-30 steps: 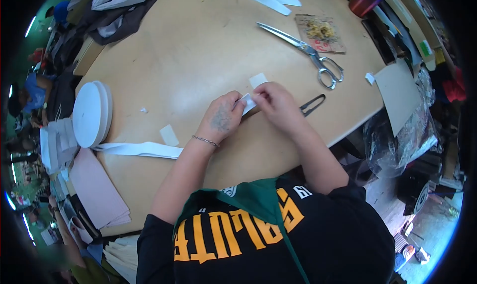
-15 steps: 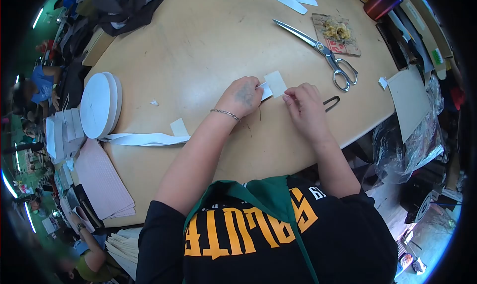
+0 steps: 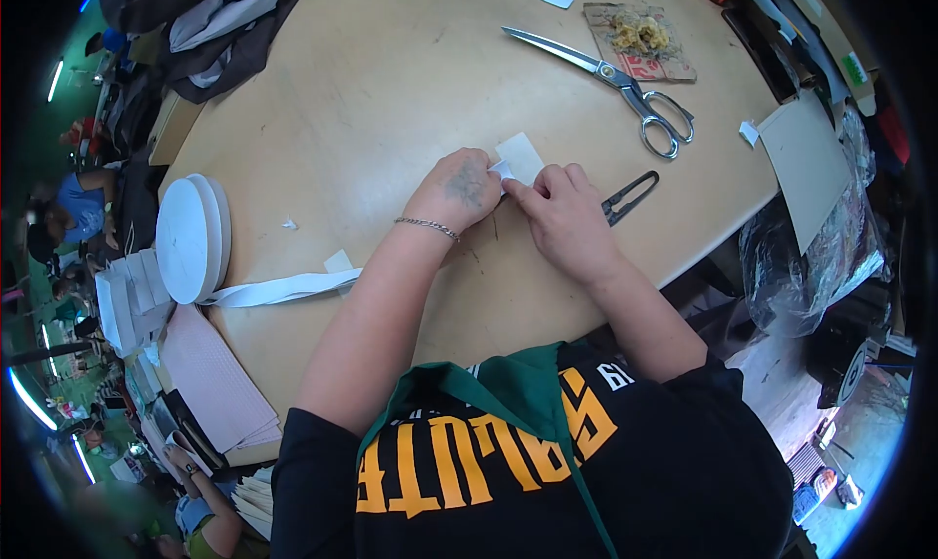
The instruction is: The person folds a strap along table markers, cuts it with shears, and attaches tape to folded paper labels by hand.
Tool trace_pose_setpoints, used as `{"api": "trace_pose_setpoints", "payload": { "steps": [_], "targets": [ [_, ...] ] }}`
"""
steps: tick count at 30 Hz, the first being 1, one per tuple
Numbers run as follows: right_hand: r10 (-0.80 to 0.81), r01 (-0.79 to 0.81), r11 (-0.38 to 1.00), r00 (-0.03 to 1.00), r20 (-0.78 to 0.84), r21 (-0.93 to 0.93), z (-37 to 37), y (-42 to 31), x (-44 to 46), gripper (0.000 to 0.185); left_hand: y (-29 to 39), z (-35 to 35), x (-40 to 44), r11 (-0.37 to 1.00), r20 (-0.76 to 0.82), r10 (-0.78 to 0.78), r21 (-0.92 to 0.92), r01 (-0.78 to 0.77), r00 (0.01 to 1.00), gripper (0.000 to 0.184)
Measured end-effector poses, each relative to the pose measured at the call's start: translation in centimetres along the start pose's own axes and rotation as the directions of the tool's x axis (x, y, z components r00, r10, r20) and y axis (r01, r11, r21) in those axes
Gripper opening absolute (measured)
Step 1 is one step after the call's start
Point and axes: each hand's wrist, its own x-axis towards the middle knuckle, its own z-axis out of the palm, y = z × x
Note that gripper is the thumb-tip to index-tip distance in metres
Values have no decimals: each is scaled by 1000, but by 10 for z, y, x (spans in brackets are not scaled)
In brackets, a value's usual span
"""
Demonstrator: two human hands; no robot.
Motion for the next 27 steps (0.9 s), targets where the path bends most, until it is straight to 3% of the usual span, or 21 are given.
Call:
{"api": "trace_pose_setpoints", "payload": {
  "steps": [7, 11, 13, 16, 22, 27],
  "targets": [
    [38, -38, 999, 999, 0, 24, -4, -3, -1, 34, 7, 4, -4, 991, -56, 60, 126, -52, 997, 24],
    [154, -93, 936, 975, -160, 340, 0, 6, 0, 23, -1, 14, -16, 969, -224, 240, 2, -246, 945, 13],
    [268, -161, 864, 949, -166, 476, -3, 9, 3, 18, -11, 25, -20, 909, -371, 388, 3, -417, 844, 9],
    [270, -197, 803, 962, -50, 562, -5, 12, 5, 16, -15, 32, -29, 882, -394, 432, -5, -472, 811, 8],
    [241, -246, 754, 966, 91, 609, -15, 10, 13, 11, -13, 29, -36, 885, -368, 387, -108, -452, 846, 10],
    [250, -223, 786, 968, 34, 577, -12, 6, 14, 9, -12, 31, -36, 880, -380, 274, -272, -389, 883, 15]
  ]
}}
